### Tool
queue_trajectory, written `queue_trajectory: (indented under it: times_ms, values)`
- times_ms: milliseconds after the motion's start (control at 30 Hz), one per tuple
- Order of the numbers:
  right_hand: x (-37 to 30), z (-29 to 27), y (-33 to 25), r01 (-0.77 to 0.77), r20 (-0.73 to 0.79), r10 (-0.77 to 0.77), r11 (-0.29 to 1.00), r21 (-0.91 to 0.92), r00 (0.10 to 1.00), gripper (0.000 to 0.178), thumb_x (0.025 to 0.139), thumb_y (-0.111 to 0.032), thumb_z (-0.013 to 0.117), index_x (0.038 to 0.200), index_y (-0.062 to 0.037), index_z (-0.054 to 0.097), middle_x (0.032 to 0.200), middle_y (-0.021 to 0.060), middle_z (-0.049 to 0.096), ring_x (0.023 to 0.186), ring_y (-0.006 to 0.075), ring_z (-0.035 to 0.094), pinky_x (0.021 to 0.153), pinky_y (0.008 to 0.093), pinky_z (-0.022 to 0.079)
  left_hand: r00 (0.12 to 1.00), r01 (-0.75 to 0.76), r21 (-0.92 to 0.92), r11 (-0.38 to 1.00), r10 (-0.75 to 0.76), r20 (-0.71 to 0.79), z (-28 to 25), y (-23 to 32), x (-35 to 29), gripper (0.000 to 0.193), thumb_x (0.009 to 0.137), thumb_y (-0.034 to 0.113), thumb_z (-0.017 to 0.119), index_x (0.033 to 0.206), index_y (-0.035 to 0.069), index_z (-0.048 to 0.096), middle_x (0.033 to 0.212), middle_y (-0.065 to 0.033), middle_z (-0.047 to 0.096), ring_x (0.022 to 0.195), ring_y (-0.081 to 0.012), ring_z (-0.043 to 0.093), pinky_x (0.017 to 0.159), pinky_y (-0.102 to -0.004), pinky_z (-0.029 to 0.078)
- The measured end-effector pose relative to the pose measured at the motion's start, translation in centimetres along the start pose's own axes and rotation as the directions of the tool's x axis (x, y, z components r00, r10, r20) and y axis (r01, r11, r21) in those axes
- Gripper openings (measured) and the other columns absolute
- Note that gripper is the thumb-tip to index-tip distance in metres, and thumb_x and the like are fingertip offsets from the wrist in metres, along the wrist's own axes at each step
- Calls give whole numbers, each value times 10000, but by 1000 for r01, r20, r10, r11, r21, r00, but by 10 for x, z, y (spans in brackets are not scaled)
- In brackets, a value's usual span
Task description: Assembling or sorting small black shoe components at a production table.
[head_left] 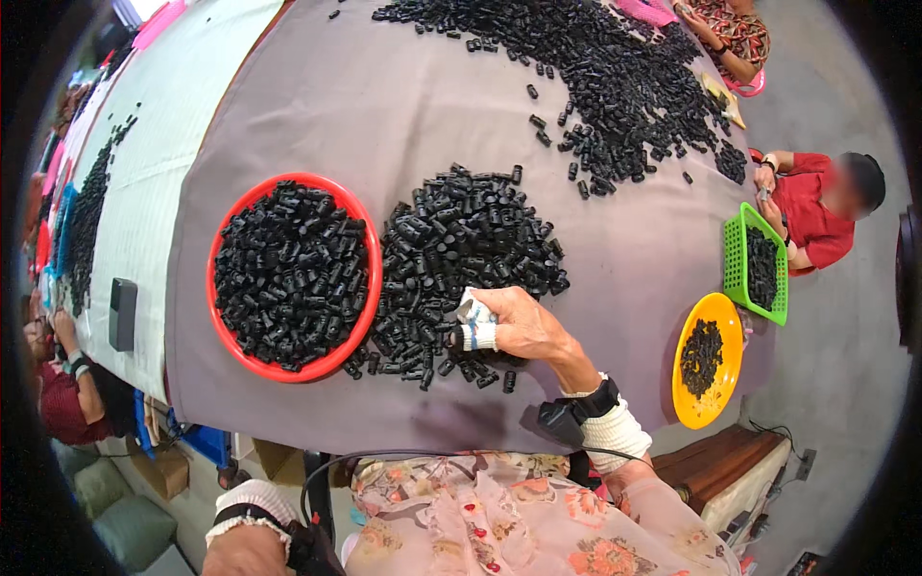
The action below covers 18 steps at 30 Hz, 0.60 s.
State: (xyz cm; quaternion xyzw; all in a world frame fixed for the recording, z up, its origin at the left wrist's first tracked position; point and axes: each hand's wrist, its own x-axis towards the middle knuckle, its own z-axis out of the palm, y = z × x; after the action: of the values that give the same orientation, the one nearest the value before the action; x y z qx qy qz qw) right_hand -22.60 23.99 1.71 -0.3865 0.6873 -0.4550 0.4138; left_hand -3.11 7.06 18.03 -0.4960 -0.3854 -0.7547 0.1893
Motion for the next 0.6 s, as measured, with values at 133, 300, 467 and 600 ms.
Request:
queue_trajectory:
  times_ms: [133, 300, 467, 600]
  values:
    - [0, 2, 2, -10, -10, 10, 1000, 1, 1000, 221, 757, -207, 691, 755, -54, 531, 611, -16, 487, 589, 72, 418, 550, 258, 376, 1000, -19, -34, 999, 19, 19, -4, 9, 0, 139, 923, 134, 369, 996, 141, 487, 850, -128, 523, 648, -248, 529, 614, -390, 485]
    - [0, 4, 5, 3, -11, -4, 998, -66, 1000, 205, 754, -199, 686, 779, -52, 546, 612, -11, 494, 590, 73, 426, 555, 254, 386, 998, -45, -102, 994, 49, 38, 8, 12, -7, 165, 931, 133, 356, 1027, 145, 490, 868, -138, 534, 655, -255, 541, 623, -394, 494]
    - [4, 5, 0, 6, 31, -6, 1000, -15, 999, 199, 760, -197, 680, 791, -49, 550, 613, -5, 492, 590, 72, 426, 556, 252, 384, 997, -25, -159, 987, 36, 69, -2, 0, 6, 192, 939, 133, 343, 1058, 150, 493, 886, -148, 544, 663, -262, 552, 632, -398, 504]
    - [-4, 0, 3, -7, -2, 7, 1000, -6, 1000, 174, 763, -171, 667, 799, -49, 548, 622, -21, 501, 601, 63, 426, 568, 246, 386, 996, -33, -215, 976, 50, 71, 11, 10, -1, 215, 945, 132, 332, 1083, 153, 496, 900, -156, 552, 669, -268, 561, 639, -401, 511]
